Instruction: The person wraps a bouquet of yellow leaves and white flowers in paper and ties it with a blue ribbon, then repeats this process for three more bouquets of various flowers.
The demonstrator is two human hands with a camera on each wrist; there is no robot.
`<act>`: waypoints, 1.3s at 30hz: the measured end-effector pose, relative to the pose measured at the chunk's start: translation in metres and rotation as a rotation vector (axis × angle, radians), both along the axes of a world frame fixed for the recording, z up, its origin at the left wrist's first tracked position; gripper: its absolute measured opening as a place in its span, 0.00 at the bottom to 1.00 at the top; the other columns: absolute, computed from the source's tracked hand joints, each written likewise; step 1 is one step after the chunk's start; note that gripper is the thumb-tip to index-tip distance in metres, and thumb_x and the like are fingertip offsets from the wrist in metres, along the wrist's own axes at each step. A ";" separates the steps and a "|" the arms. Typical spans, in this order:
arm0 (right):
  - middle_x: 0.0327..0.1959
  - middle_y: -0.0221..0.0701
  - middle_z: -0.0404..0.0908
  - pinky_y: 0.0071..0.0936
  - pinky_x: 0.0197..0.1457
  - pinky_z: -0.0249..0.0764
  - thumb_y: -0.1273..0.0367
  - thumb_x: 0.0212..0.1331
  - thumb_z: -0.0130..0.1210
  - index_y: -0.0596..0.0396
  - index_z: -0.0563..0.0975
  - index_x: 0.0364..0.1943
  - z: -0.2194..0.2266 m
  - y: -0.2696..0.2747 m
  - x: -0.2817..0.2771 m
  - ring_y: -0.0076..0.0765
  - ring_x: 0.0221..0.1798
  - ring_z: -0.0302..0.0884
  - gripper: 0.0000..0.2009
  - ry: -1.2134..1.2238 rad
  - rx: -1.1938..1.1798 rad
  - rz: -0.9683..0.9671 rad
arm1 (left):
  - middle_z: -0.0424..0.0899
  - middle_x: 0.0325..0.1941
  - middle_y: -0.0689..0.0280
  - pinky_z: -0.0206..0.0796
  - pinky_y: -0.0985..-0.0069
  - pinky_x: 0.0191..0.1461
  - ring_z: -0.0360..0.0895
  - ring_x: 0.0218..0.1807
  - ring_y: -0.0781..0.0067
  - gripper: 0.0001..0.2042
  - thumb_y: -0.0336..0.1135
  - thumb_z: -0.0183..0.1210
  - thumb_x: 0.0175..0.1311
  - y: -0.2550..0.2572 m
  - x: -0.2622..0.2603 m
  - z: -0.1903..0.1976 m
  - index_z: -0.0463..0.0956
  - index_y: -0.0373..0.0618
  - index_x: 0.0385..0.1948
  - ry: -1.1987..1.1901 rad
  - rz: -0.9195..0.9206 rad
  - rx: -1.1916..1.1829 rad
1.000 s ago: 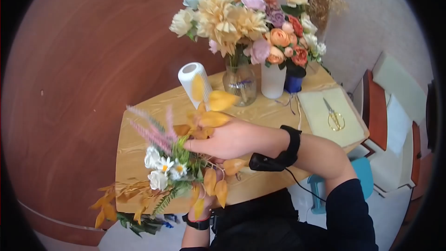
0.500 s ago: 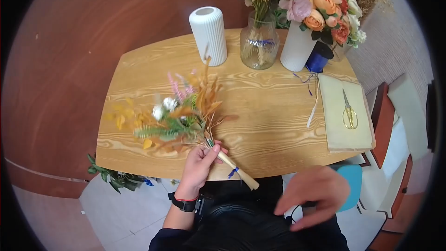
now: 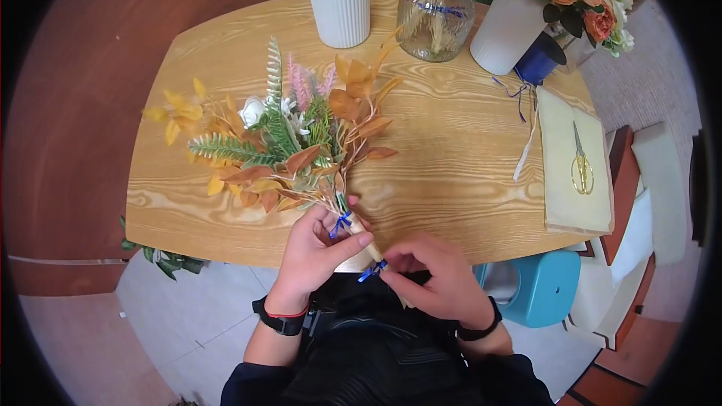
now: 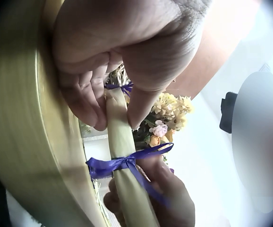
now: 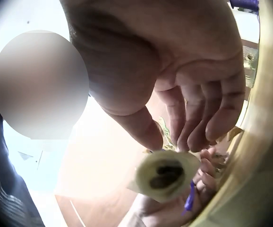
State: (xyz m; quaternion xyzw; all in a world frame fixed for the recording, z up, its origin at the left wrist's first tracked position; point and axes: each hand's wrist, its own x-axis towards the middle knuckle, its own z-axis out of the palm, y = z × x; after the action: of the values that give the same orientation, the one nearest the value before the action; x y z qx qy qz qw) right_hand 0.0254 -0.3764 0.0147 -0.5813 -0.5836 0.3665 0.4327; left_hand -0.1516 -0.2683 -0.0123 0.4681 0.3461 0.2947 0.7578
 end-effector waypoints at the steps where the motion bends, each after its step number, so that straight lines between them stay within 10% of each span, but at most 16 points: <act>1: 0.28 0.30 0.79 0.26 0.33 0.75 0.69 0.53 0.65 0.56 0.77 0.40 -0.005 0.003 -0.004 0.31 0.29 0.80 0.12 -0.025 -0.004 0.001 | 0.82 0.43 0.63 0.71 0.80 0.50 0.79 0.43 0.78 0.25 0.19 0.63 0.58 0.000 -0.001 0.001 0.67 0.35 0.58 0.010 -0.008 -0.018; 24: 0.17 0.21 0.72 0.16 0.19 0.59 0.71 0.51 0.68 0.55 0.76 0.36 -0.032 0.019 -0.017 0.12 0.17 0.66 0.12 0.036 0.149 -0.218 | 0.79 0.43 0.68 0.68 0.82 0.49 0.75 0.44 0.82 0.24 0.18 0.60 0.62 0.021 0.015 0.021 0.66 0.37 0.61 -0.085 -0.104 0.076; 39: 0.18 0.31 0.78 0.28 0.23 0.72 0.66 0.57 0.63 0.57 0.77 0.39 -0.035 0.034 -0.021 0.33 0.21 0.80 0.12 -0.063 0.101 -0.253 | 0.80 0.52 0.58 0.72 0.78 0.51 0.79 0.47 0.75 0.22 0.17 0.55 0.65 0.000 -0.004 -0.006 0.66 0.34 0.62 0.064 -0.058 0.138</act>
State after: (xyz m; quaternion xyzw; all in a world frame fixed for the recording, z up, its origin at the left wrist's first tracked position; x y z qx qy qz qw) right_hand 0.0044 -0.3420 -0.0199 -0.6389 -0.5365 0.2608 0.4857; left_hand -0.1557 -0.2680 -0.0178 0.5384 0.3352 0.2805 0.7205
